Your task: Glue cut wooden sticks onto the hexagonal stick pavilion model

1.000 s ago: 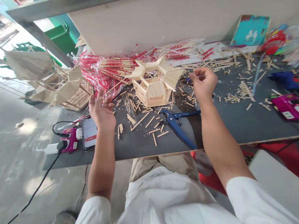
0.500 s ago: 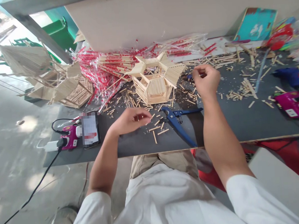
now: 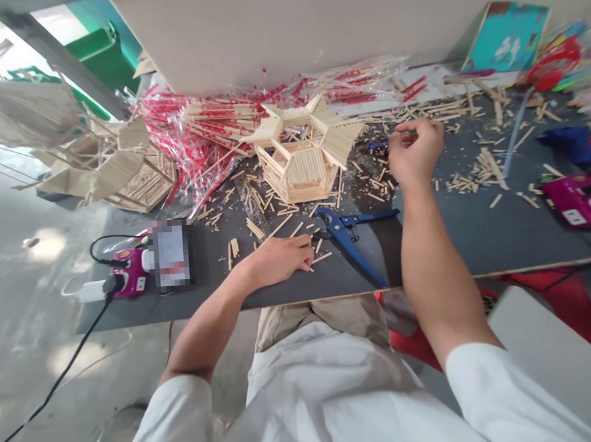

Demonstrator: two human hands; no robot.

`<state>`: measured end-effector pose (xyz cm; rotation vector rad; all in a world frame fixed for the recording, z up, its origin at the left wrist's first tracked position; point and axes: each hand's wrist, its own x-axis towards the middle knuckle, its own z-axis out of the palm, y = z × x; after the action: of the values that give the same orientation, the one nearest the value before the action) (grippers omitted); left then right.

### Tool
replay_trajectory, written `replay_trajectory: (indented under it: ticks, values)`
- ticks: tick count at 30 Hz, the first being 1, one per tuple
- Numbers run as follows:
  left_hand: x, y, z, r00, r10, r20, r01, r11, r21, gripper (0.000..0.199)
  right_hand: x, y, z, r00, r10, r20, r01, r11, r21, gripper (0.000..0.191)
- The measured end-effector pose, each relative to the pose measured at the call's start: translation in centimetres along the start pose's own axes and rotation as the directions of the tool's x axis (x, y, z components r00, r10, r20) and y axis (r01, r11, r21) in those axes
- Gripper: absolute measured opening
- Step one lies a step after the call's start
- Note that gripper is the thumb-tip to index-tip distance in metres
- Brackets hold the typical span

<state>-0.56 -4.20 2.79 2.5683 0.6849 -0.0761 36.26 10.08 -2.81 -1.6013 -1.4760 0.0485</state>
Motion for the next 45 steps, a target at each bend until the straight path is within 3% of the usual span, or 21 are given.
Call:
replay_trajectory:
  ticks: [3, 7, 10, 12, 13, 16, 23, 29, 34, 37, 40, 42, 45]
  values:
    - [0.1, 0.0, -0.4, 0.999, -0.035, -0.03, 0.035, 0.999, 0.015, 0.025, -0.4, -1.8, -0.2, 0.982, 0.128, -0.136, -0.132, 0.991, -0.018, 0.016]
    - [-0.6, -0.6, -1.4, 0.97, -0.182, -0.159, 0.18, 0.983, -0.025, 0.023, -0.5, -2.6, -0.1, 0.984, 0.122, -0.131, -0.13, 0.99, -0.054, 0.015]
    - [-1.5, -1.6, -2.0, 0.85, -0.398, -0.344, 0.416, 0.909, -0.024, 0.018, -0.5, -2.0, 0.1, 0.983, 0.107, -0.148, -0.118, 0.991, -0.063, 0.014]
    - [-1.9, -2.3, -2.1, 0.778, -0.503, -0.377, 0.537, 0.843, -0.017, 0.014, -0.4, -1.7, 0.2, 0.981, 0.096, -0.167, -0.109, 0.992, -0.07, 0.014]
    - [-1.9, -2.6, -2.0, 0.762, -0.537, -0.362, 0.571, 0.821, -0.015, 0.014, -0.4, -1.7, 0.2, 0.981, 0.094, -0.171, -0.108, 0.992, -0.072, 0.014]
    - [-1.5, -2.9, -1.7, 0.757, -0.586, -0.289, 0.615, 0.789, 0.013, 0.023, -0.5, -1.9, 0.1, 0.979, 0.108, -0.171, -0.122, 0.99, -0.071, 0.016]
    - [-0.9, -1.5, -1.5, 0.785, -0.592, -0.182, 0.615, 0.779, 0.121, 0.022, -0.6, -2.0, 0.3, 0.983, 0.116, -0.141, -0.124, 0.991, -0.048, 0.013]
    - [-1.1, -2.0, -1.6, 0.818, -0.496, -0.292, 0.491, 0.866, -0.096, 0.022, -0.6, -2.0, 0.4, 0.98, 0.098, -0.173, -0.108, 0.993, -0.049, 0.015]
    - [-1.1, -1.9, -1.7, 0.864, -0.325, -0.385, 0.185, 0.916, -0.357, 0.027, -0.7, -2.0, 0.7, 0.981, 0.054, -0.187, -0.069, 0.995, -0.074, 0.017]
    - [-0.9, -1.1, -1.9, 0.86, -0.34, -0.381, 0.069, 0.817, -0.573, 0.029, -0.9, -2.5, 0.8, 0.979, 0.047, -0.196, -0.061, 0.996, -0.063, 0.016]
    - [-0.5, -0.6, -2.0, 0.837, -0.397, -0.376, -0.061, 0.616, -0.786, 0.037, -1.2, -3.4, 0.9, 0.981, 0.032, -0.19, -0.039, 0.999, -0.035, 0.017]
    - [-0.1, -0.5, -2.0, 0.82, -0.435, -0.371, -0.124, 0.498, -0.859, 0.043, -1.4, -3.9, 1.0, 0.984, 0.011, -0.177, -0.013, 1.0, -0.011, 0.016]
    - [0.5, -0.7, -1.9, 0.806, -0.469, -0.361, -0.172, 0.398, -0.901, 0.048, -1.7, -4.5, 1.5, 0.987, -0.035, -0.157, 0.038, 0.999, 0.02, 0.011]
